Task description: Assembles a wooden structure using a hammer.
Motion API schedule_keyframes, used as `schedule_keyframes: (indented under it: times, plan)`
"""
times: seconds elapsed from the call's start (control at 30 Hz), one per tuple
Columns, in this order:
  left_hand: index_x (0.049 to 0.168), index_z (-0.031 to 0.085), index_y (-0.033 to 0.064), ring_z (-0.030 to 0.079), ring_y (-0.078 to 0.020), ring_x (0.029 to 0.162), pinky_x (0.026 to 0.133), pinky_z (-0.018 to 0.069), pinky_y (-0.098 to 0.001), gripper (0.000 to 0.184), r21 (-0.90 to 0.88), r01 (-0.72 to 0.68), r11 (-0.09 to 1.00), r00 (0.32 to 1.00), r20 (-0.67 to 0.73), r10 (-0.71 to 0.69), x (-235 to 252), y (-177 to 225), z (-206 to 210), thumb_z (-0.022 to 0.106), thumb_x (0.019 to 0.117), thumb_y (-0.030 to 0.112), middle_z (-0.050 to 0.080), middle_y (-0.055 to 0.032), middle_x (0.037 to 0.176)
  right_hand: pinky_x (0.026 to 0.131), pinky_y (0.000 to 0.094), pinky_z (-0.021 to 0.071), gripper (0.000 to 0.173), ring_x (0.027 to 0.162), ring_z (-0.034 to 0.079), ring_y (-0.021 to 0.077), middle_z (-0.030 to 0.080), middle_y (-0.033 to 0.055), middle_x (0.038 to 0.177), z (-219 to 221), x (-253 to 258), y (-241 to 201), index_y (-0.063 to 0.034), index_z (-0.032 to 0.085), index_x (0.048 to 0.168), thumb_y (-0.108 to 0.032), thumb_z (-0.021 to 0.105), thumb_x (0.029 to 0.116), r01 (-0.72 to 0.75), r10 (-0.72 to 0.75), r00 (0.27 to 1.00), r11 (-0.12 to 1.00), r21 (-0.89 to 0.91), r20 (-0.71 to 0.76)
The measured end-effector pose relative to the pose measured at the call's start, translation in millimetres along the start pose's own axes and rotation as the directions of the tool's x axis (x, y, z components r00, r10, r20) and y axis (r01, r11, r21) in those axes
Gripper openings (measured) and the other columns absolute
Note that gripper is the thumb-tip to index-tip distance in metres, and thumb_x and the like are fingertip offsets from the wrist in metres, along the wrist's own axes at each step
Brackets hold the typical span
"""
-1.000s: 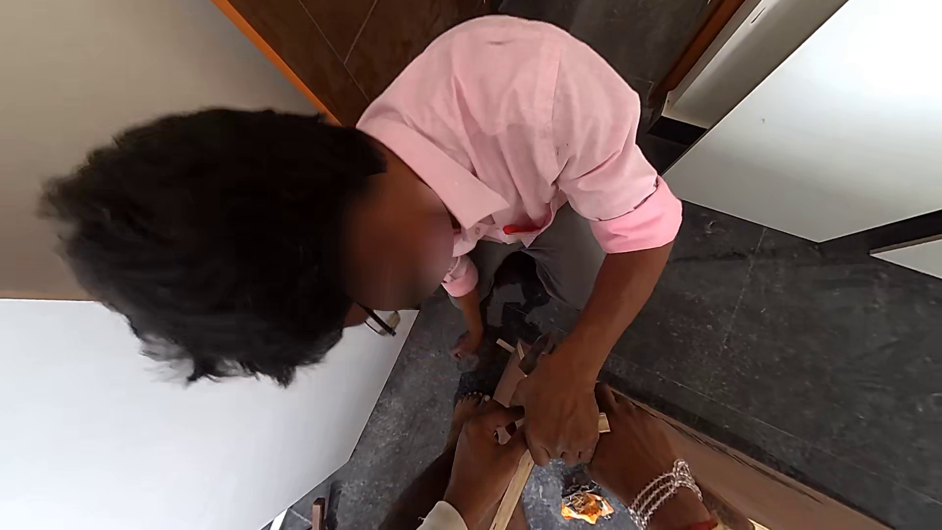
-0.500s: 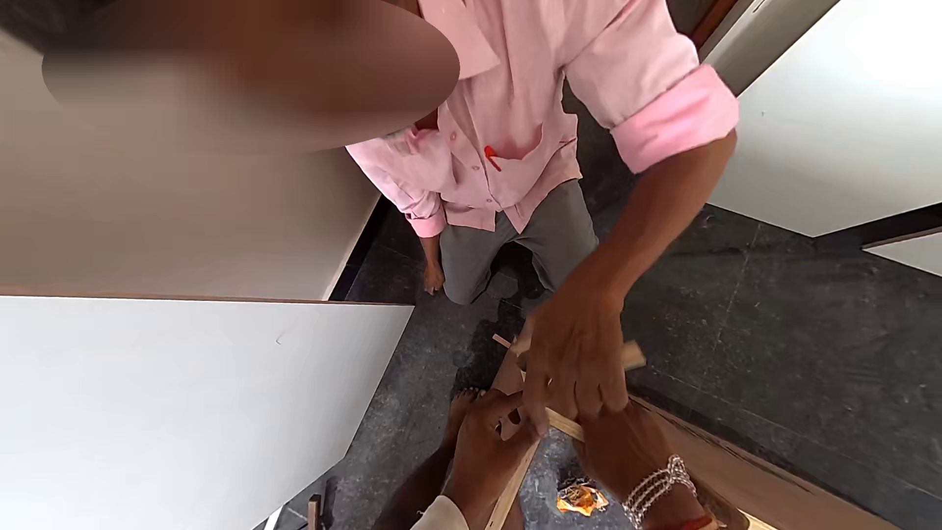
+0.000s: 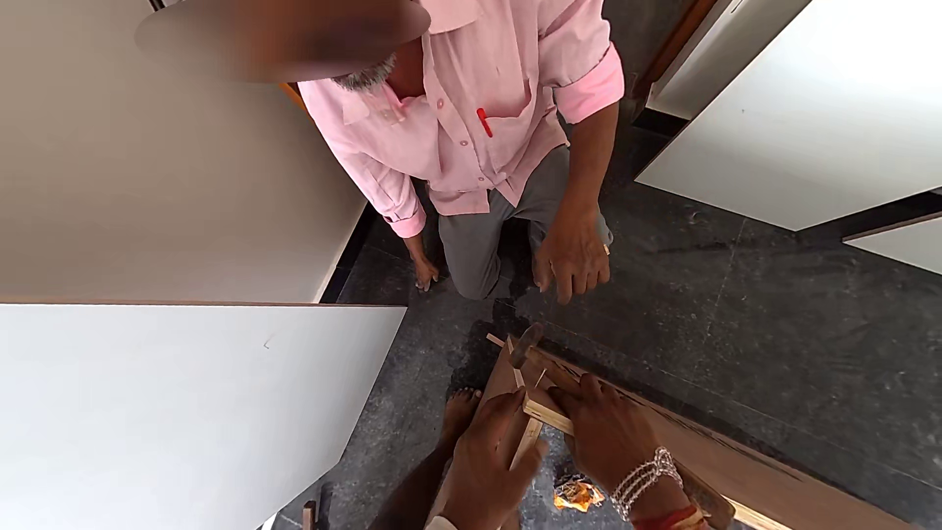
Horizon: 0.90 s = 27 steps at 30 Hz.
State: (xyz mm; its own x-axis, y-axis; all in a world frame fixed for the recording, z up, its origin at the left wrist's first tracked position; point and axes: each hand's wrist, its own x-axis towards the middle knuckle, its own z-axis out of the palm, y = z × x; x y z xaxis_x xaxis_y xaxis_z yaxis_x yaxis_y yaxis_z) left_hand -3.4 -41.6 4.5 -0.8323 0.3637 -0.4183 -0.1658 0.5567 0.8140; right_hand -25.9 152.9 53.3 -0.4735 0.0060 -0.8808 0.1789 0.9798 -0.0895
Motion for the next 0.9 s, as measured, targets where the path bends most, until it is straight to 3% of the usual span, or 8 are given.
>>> schedule_keyframes:
  times: [0.1, 0.23, 0.43, 0.5, 0.57, 0.67, 0.8, 0.9]
  plan:
    - [0.137, 0.068, 0.0181, 0.069, -0.0163, 0.113, 0.08, 0.0627, -0.0409, 0.066, 0.211, -0.072, 0.975, 0.99, -0.107, 0.096, -2.1, 0.0, 9.8, 0.074, 0.081, 0.051, 0.065, -0.0035, 0.138, 0.088, 0.0525, 0.0534, 0.059, 0.123, 0.057, 0.0404, 0.05, 0.022, 0.142, -0.3, -0.6, -0.5, -0.0311, 0.05, 0.152, -0.03, 0.062, 0.095, -0.004, 0.004, 1.0, 1.0, -0.015, 0.003]
    - [0.132, 0.071, 0.0114, 0.068, -0.0117, 0.119, 0.096, 0.0592, -0.0331, 0.052, 0.179, -0.057, 0.982, 0.979, -0.183, 0.09, -9.2, 3.1, 18.7, 0.071, 0.0875, 0.039, 0.07, -0.0027, 0.133, 0.088, 0.0538, 0.0534, 0.059, 0.123, 0.056, 0.0415, 0.051, 0.0225, 0.14, 2.6, 0.2, 1.7, -0.0301, 0.052, 0.151, -0.027, 0.064, 0.0931, 0.016, -0.015, 1.0, 1.0, 0.021, -0.023]
    - [0.129, 0.073, 0.01, 0.073, -0.0048, 0.097, 0.084, 0.0607, -0.0249, 0.044, 0.179, -0.075, 0.981, 0.968, -0.225, 0.115, -7.9, 0.3, 19.3, 0.065, 0.0889, 0.028, 0.076, -0.0008, 0.118, 0.089, 0.0541, 0.0527, 0.062, 0.124, 0.056, 0.0409, 0.05, 0.0221, 0.141, -0.5, 0.4, 5.1, -0.03, 0.05, 0.152, -0.027, 0.065, 0.0925, 0.027, -0.028, 0.999, 0.999, 0.042, 0.02]
    - [0.127, 0.074, 0.0104, 0.074, -0.0042, 0.097, 0.083, 0.061, -0.0247, 0.044, 0.177, -0.083, 0.981, 0.964, -0.237, 0.124, -7.4, -0.6, 19.4, 0.065, 0.0881, 0.028, 0.076, -0.0006, 0.118, 0.092, 0.0557, 0.0516, 0.064, 0.124, 0.056, 0.0386, 0.052, 0.0197, 0.14, -7.0, 1.4, 15.7, -0.0311, 0.052, 0.151, -0.036, 0.067, 0.0893, 0.06, -0.072, 0.995, 0.981, 0.184, 0.064]
    - [0.126, 0.074, 0.0097, 0.074, -0.004, 0.097, 0.084, 0.0611, -0.0243, 0.044, 0.154, -0.079, 0.985, 0.962, -0.249, 0.116, -7.1, -0.6, 20.7, 0.068, 0.0874, 0.028, 0.076, -0.0011, 0.118, 0.098, 0.0566, 0.0491, 0.07, 0.123, 0.057, 0.0349, 0.054, 0.0178, 0.139, -15.1, 2.3, 28.9, -0.0308, 0.053, 0.151, -0.059, 0.067, 0.0888, 0.064, -0.121, 0.985, 0.918, 0.392, 0.122]
    - [0.125, 0.074, 0.0096, 0.073, -0.0036, 0.097, 0.084, 0.0611, -0.0248, 0.044, 0.118, -0.061, 0.991, 0.964, -0.251, 0.09, -7.6, 0.3, 20.5, 0.068, 0.0874, 0.03, 0.077, -0.001, 0.116, 0.1, 0.054, 0.0491, 0.086, 0.122, 0.058, 0.0318, 0.057, 0.0154, 0.136, -16.2, -1.5, 22.2, -0.0285, 0.06, 0.145, -0.084, 0.06, 0.079, -0.006, -0.039, 0.996, 0.866, 0.499, 0.079]
    - [0.118, 0.077, 0.0096, 0.072, -0.0007, 0.083, 0.074, 0.0613, -0.0225, 0.039, 0.129, -0.057, 0.99, 0.956, -0.278, 0.091, -6.3, 1.7, 21.6, 0.068, 0.0883, 0.033, 0.078, 0.0008, 0.104, 0.096, 0.0499, 0.0506, 0.076, 0.119, 0.06, 0.0305, 0.06, 0.0123, 0.129, -13.8, -2.6, 3.9, -0.0242, 0.071, 0.126, -0.085, 0.054, 0.0826, -0.066, 0.081, 0.997, 0.893, 0.444, -0.015]
    - [0.119, 0.077, 0.0118, 0.073, -0.0012, 0.085, 0.075, 0.0617, -0.024, 0.039, 0.135, -0.016, 0.991, 0.966, -0.254, 0.05, -5.9, 4.6, 18.5, 0.068, 0.0877, 0.034, 0.078, 0.0016, 0.108, 0.097, 0.05, 0.0507, 0.071, 0.119, 0.06, 0.0315, 0.059, 0.0153, 0.129, -12.9, -2.7, 0.4, -0.0189, 0.072, 0.122, -0.079, 0.047, 0.092, -0.013, 0.036, 0.998, 0.911, 0.413, -0.048]
